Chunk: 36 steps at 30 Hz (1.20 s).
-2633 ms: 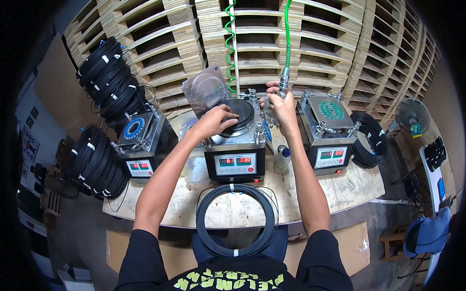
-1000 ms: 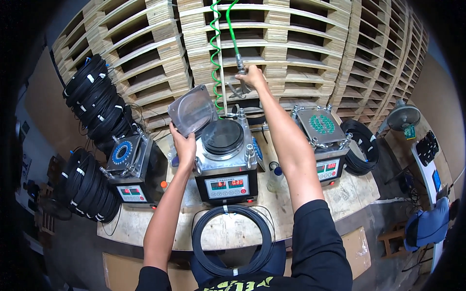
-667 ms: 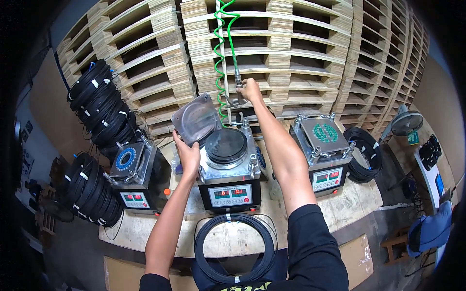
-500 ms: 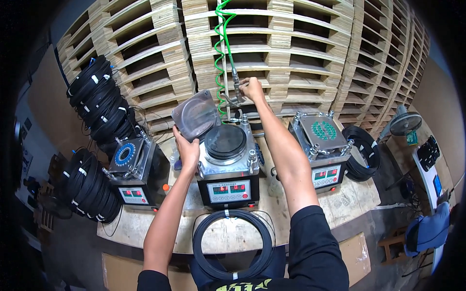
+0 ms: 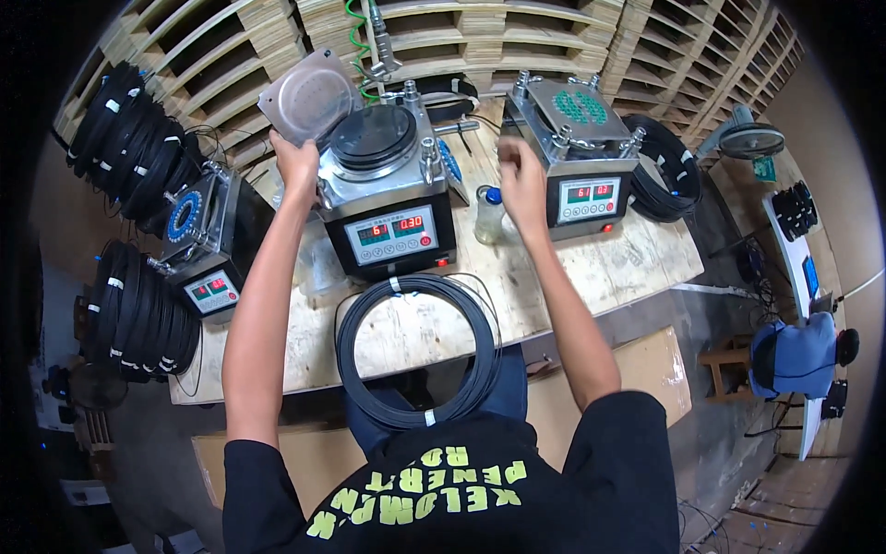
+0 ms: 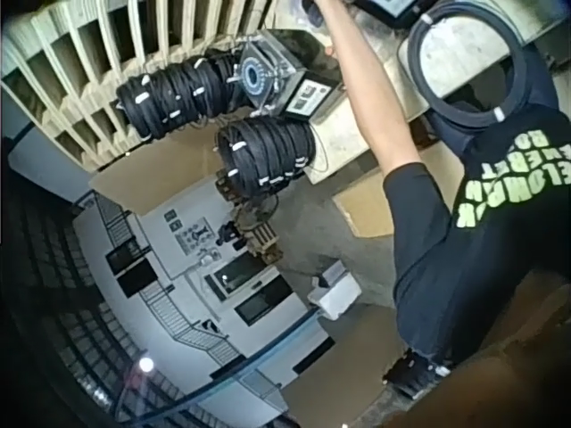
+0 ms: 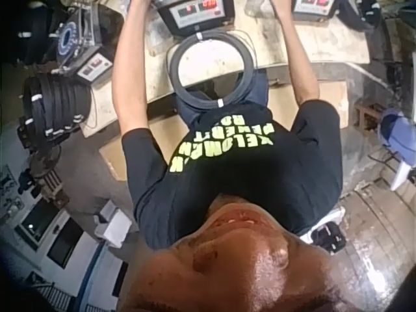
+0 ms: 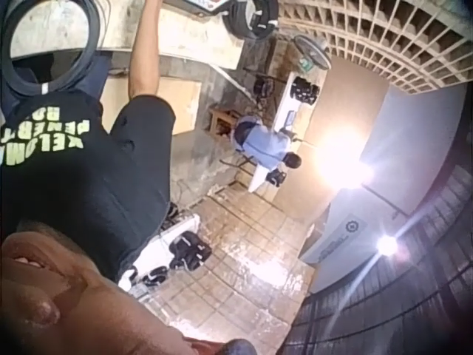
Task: Operating a spooling machine to wind and package coils of black wire.
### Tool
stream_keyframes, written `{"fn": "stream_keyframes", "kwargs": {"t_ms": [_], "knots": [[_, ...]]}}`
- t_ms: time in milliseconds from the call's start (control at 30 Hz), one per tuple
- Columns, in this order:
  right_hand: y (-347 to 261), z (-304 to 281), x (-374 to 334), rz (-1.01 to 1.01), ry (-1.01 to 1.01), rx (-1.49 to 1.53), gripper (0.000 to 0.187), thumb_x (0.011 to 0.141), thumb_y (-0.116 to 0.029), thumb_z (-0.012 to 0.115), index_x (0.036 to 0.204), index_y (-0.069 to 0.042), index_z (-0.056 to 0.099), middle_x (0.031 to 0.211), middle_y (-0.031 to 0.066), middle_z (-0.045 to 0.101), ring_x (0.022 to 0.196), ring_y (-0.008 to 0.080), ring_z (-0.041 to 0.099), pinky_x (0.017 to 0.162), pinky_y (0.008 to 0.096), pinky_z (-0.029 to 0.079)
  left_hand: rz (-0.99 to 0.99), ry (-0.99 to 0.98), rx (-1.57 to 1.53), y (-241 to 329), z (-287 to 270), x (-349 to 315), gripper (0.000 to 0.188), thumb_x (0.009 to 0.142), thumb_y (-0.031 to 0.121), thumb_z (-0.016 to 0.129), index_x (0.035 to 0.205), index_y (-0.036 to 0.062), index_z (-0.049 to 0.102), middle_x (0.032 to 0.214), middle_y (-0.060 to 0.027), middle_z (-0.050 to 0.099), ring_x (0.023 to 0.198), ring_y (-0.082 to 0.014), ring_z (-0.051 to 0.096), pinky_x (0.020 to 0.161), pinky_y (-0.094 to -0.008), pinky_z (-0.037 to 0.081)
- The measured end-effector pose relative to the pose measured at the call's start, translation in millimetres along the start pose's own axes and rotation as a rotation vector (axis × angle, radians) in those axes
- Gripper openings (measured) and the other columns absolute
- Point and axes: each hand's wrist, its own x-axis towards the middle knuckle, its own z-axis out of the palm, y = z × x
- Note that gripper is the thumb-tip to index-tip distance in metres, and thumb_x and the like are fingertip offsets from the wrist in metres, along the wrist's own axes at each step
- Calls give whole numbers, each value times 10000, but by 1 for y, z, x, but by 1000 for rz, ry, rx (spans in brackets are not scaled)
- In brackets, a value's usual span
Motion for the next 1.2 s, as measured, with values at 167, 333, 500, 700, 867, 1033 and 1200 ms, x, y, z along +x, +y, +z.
{"fn": "stream_keyframes", "kwargs": {"t_ms": [167, 333, 500, 700, 867, 1033, 1200], "knots": [[67, 1, -93, 227, -66, -126, 544, 783, 1, 686, 1299, -44, 518, 1193, 146, 597, 1075, 260, 586, 924, 351, 476, -7, -7, -32, 2, -8, -3, 801, 830, 3, 542, 1538, -20, 168, 1397, -338, 493, 1307, -442, 502, 1106, -439, 381], [111, 3, -79, 189, -174, -146, 744, 750, -137, 852, 1348, -31, 422, 1203, 190, 608, 1104, 322, 603, 975, 406, 473, 29, 20, -104, -4, 8, -1, 783, 816, -28, 538, 1525, -49, 206, 1471, -333, 400, 1382, -435, 406, 1161, -428, 314], [2, 10, 26, -13, -155, 100, 622, 765, -173, 870, 1219, -1, 482, 1141, 134, 610, 1063, 218, 607, 944, 336, 481, 27, 32, -85, -9, 0, -2, 765, 838, -26, 538, 1525, -45, 201, 1486, -314, 375, 1386, -435, 377, 1164, -442, 305], [-114, 25, 135, -411, -729, -404, 622, 740, -229, 861, 1285, -90, 595, 1092, 165, 704, 987, 300, 688, 856, 427, 543, 1, 16, -133, -6, 1, 1, 755, 846, -29, 520, 1524, -54, 189, 1473, -320, 374, 1380, -432, 379, 1167, -441, 301], [-160, 65, 140, -533, -947, -968, 651, 713, -280, 859, 1311, -169, 627, 1003, 174, 728, 935, 389, 691, 770, 480, 560, -13, 33, -97, -4, -1, -4, 759, 850, -29, 515, 1530, -33, 177, 1440, -318, 383, 1358, -432, 392, 1151, -441, 317], [-161, 87, 143, -756, -1022, -1147, 572, 674, -279, 875, 1208, -173, 699, 884, 137, 728, 878, 333, 713, 727, 437, 577, -17, 28, -123, -1, -1, -6, 757, 844, -25, 535, 1521, -25, 196, 1389, -333, 418, 1304, -450, 439, 1120, -458, 346], [-177, 105, 134, -816, -1046, -1180, 408, 649, -238, 879, 1004, -104, 728, 880, 125, 730, 882, 319, 720, 720, 432, 582, -19, 39, -103, -2, -2, -7, 756, 839, -33, 524, 1519, -29, 194, 1379, -333, 424, 1294, -452, 444, 1113, -462, 352]]}}
